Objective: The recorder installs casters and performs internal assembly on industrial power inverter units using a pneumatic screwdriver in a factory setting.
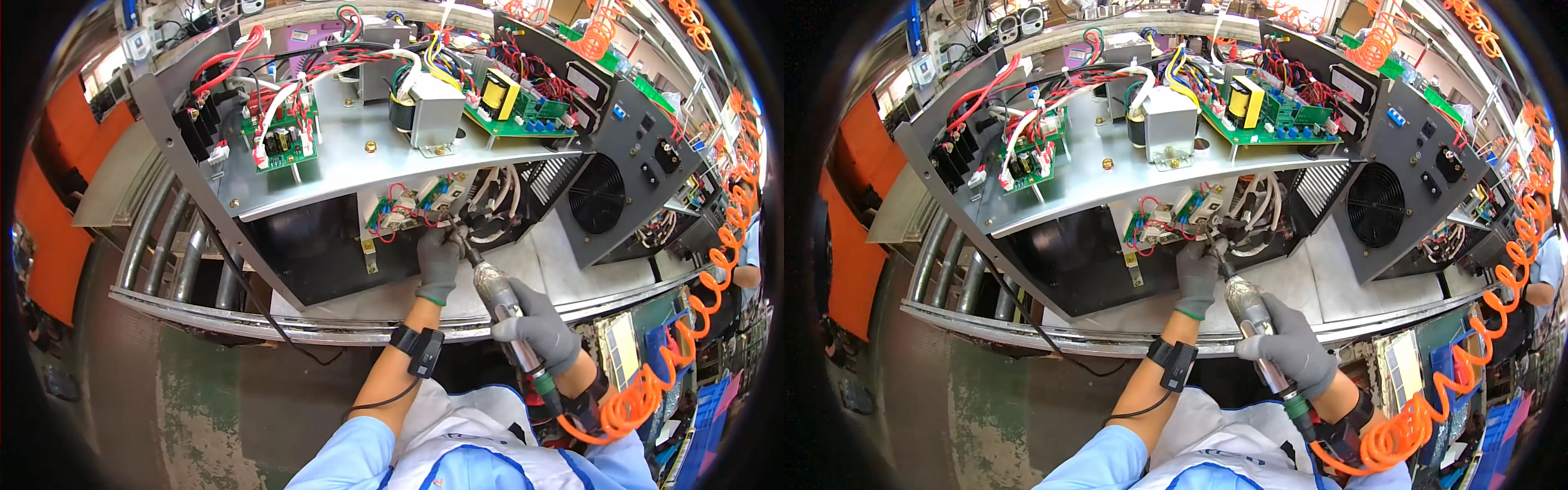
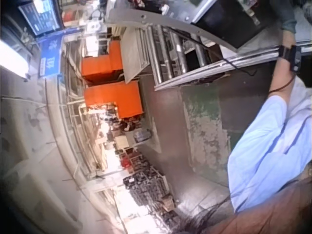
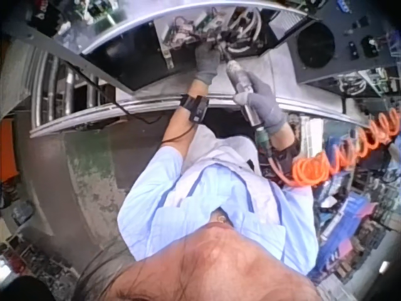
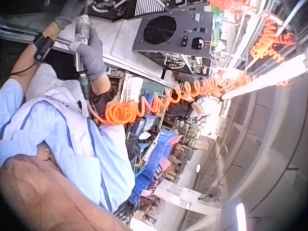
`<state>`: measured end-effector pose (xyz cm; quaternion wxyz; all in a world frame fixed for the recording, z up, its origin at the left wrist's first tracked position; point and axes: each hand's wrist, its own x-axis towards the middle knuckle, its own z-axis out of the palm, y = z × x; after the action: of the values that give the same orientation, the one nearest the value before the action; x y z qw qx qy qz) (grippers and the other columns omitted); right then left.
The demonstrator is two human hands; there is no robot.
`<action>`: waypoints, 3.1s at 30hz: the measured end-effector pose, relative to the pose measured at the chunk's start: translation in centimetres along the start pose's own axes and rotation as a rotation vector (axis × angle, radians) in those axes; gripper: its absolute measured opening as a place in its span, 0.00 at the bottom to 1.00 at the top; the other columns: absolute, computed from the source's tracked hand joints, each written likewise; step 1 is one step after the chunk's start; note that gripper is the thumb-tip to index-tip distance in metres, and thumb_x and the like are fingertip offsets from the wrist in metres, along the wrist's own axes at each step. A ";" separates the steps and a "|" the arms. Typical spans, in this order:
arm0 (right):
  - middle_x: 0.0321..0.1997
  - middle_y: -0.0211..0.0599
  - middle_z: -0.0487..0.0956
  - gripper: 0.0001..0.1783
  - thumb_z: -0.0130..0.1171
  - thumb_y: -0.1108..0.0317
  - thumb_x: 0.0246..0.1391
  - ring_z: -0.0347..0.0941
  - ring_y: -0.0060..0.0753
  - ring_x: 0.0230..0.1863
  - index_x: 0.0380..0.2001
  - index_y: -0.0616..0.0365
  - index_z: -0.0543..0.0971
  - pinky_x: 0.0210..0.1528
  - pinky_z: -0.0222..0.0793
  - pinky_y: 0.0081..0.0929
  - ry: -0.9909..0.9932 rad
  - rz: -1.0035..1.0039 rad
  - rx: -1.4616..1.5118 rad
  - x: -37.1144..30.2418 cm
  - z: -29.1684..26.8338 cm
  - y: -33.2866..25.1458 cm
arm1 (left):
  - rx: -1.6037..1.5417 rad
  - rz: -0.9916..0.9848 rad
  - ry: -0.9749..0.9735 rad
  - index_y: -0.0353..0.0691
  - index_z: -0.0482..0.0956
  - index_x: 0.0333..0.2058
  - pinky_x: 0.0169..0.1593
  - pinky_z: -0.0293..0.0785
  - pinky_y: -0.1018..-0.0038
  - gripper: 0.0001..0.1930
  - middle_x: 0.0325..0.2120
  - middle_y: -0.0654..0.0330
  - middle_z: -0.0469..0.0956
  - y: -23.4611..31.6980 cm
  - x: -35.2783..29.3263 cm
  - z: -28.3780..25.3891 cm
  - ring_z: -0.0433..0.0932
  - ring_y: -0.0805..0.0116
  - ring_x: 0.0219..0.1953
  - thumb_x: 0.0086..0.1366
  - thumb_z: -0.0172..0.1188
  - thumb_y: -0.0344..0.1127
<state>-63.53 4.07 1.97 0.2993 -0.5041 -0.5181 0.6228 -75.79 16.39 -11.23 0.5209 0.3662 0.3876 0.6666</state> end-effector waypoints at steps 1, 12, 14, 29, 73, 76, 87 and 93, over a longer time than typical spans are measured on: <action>0.32 0.31 0.69 0.40 0.61 0.68 0.27 0.64 0.22 0.33 0.51 0.64 0.65 0.37 0.61 0.18 0.018 -0.015 0.008 0.0 0.3 0.2 | 0.163 0.125 0.098 0.32 0.77 0.32 0.21 0.63 0.80 0.07 0.19 0.66 0.74 0.0 0.1 0.3 0.67 0.81 0.19 0.54 0.59 0.29; 0.31 0.32 0.70 0.39 0.60 0.65 0.32 0.66 0.22 0.30 0.52 0.64 0.63 0.33 0.64 0.20 0.073 0.018 0.231 -0.4 3.1 2.3 | -0.320 -0.075 0.191 0.33 0.77 0.23 0.15 0.61 0.78 0.02 0.12 0.63 0.71 -1.7 1.6 0.8 0.66 0.77 0.11 0.50 0.59 0.26; 0.33 0.34 0.72 0.40 0.62 0.63 0.30 0.68 0.24 0.33 0.51 0.65 0.64 0.36 0.65 0.21 0.124 -0.127 -0.094 0.0 2.5 2.4 | -0.346 -0.052 0.240 0.33 0.77 0.24 0.16 0.61 0.79 0.02 0.13 0.63 0.72 -1.5 1.8 0.9 0.67 0.77 0.13 0.50 0.59 0.26; 0.34 0.45 0.73 0.46 0.62 0.64 0.28 0.70 0.33 0.36 0.55 0.66 0.59 0.42 0.65 0.25 0.129 -0.261 -0.445 0.8 0.6 2.4 | -0.143 -0.054 0.321 0.37 0.75 0.24 0.17 0.60 0.77 0.05 0.13 0.65 0.70 -0.3 1.7 1.5 0.66 0.75 0.12 0.50 0.63 0.29; 0.40 0.37 0.70 0.50 0.65 0.66 0.29 0.67 0.25 0.39 0.58 0.68 0.54 0.44 0.64 0.22 -0.215 -0.143 -0.155 -6.4 -3.5 3.3 | -0.643 -0.456 -0.301 0.37 0.72 0.34 0.17 0.50 0.85 0.12 0.15 0.69 0.63 5.3 -4.8 -3.8 0.55 0.80 0.14 0.60 0.55 0.41; 0.38 0.35 0.69 0.51 0.65 0.67 0.29 0.67 0.23 0.38 0.58 0.66 0.52 0.43 0.64 0.22 -0.234 -0.124 -0.128 -6.5 -3.5 3.3 | -0.370 -0.391 -0.300 0.36 0.72 0.32 0.17 0.51 0.85 0.12 0.15 0.69 0.64 6.6 -4.9 -4.0 0.55 0.82 0.14 0.61 0.53 0.41; 0.32 0.59 0.74 0.56 0.62 0.49 0.27 0.72 0.56 0.35 0.59 0.65 0.50 0.40 0.67 0.33 -0.112 -0.117 -0.759 -6.9 -3.3 3.7 | 0.472 -0.179 -0.322 0.33 0.74 0.28 0.18 0.52 0.84 0.12 0.15 0.68 0.64 9.1 -4.9 -3.3 0.57 0.83 0.15 0.62 0.49 0.37; 0.32 0.39 0.73 0.49 0.63 0.63 0.30 0.70 0.31 0.33 0.58 0.64 0.55 0.36 0.66 0.24 -0.147 -0.227 -0.258 -6.1 -3.3 5.3 | 0.060 -0.351 -0.315 0.36 0.74 0.32 0.16 0.52 0.83 0.10 0.12 0.70 0.59 8.5 -5.8 -3.8 0.57 0.81 0.13 0.62 0.50 0.37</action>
<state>-57.75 -1.78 -0.97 0.2621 -0.4298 -0.6676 0.5485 -81.61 8.84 -5.71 0.6719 0.4079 0.3788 0.4885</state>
